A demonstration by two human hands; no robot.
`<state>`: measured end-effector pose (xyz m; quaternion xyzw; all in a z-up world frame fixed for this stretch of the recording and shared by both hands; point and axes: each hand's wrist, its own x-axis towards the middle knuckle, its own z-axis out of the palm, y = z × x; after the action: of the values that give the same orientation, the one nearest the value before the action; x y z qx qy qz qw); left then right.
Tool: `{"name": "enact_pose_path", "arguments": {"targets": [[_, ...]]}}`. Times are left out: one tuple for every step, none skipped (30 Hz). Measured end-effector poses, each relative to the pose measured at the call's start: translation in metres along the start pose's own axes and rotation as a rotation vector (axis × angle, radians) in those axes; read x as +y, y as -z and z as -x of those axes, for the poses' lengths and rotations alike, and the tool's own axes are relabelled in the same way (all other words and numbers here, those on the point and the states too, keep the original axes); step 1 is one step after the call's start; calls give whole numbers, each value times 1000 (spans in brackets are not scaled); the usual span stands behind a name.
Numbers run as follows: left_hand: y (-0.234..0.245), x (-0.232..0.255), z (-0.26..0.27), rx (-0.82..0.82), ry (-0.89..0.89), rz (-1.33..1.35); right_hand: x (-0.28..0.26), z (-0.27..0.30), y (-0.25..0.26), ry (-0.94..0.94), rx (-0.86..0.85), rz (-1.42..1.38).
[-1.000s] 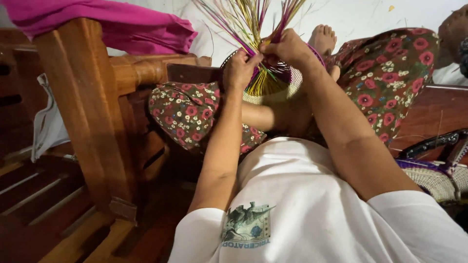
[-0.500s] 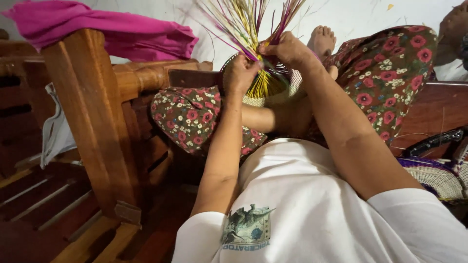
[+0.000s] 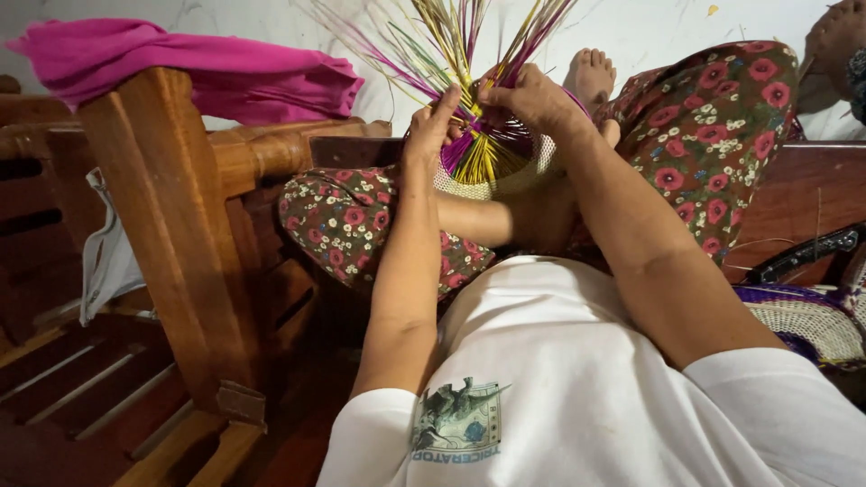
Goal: A person is weaving colorful straw fibers into a circular pattern to create a decorative fan.
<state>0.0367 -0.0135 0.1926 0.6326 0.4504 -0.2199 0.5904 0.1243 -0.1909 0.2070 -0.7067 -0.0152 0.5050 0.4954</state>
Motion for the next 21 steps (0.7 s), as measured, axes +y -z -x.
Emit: {"name": "enact_pose_path", "arguments": {"targets": [[-1,-4,-4,0,1,1,-3,2,0,-1,0,1],[-1,-7,-8,34,-16,-67,-7,4,-1,-57,7,11],[-2,-12,-12,68,-32,-133,-9,7,-1,-114,13,22],[-5,-11,-9,68,-30,-132,-4,3,0,-116,12,23],[-7,-9,-7,92,-9,-180,1,-1,1,-34,-25,25],[-10,-7,-5,115,11,-229,6,-5,3,47,-61,26],[-7,-12,-11,114,13,-228,5,-3,3,44,-62,27],[-5,-17,-17,1,-30,-26,5,-2,3,48,-62,16],[-1,-21,-24,-108,-74,175,3,-2,3,55,-64,5],[1,-19,-18,-106,-74,175,4,-4,2,56,-66,5],[4,-16,-13,-131,-75,109,4,-6,2,50,-61,-18],[6,-14,-7,-155,-76,42,5,-7,2,43,-57,-41],[3,-12,-3,-155,-76,41,4,-7,1,43,-57,-42],[0,-10,2,-93,-132,-57,4,-7,1,41,-55,-50],[-4,-8,7,-32,-187,-155,4,-6,1,37,-50,-59],[-5,-11,4,-35,-186,-157,6,-7,1,35,-48,-60],[-6,-13,1,22,-181,-213,8,-9,0,70,-44,-61],[-7,-16,-2,79,-176,-270,10,-10,0,105,-39,-62],[-5,-33,-22,80,-174,-270,7,-7,-1,104,-41,-62],[-3,-50,-42,42,-245,-73,3,-4,-2,48,-11,-30],[1,-65,-63,6,-317,126,-2,-3,-2,-5,18,4]]}}
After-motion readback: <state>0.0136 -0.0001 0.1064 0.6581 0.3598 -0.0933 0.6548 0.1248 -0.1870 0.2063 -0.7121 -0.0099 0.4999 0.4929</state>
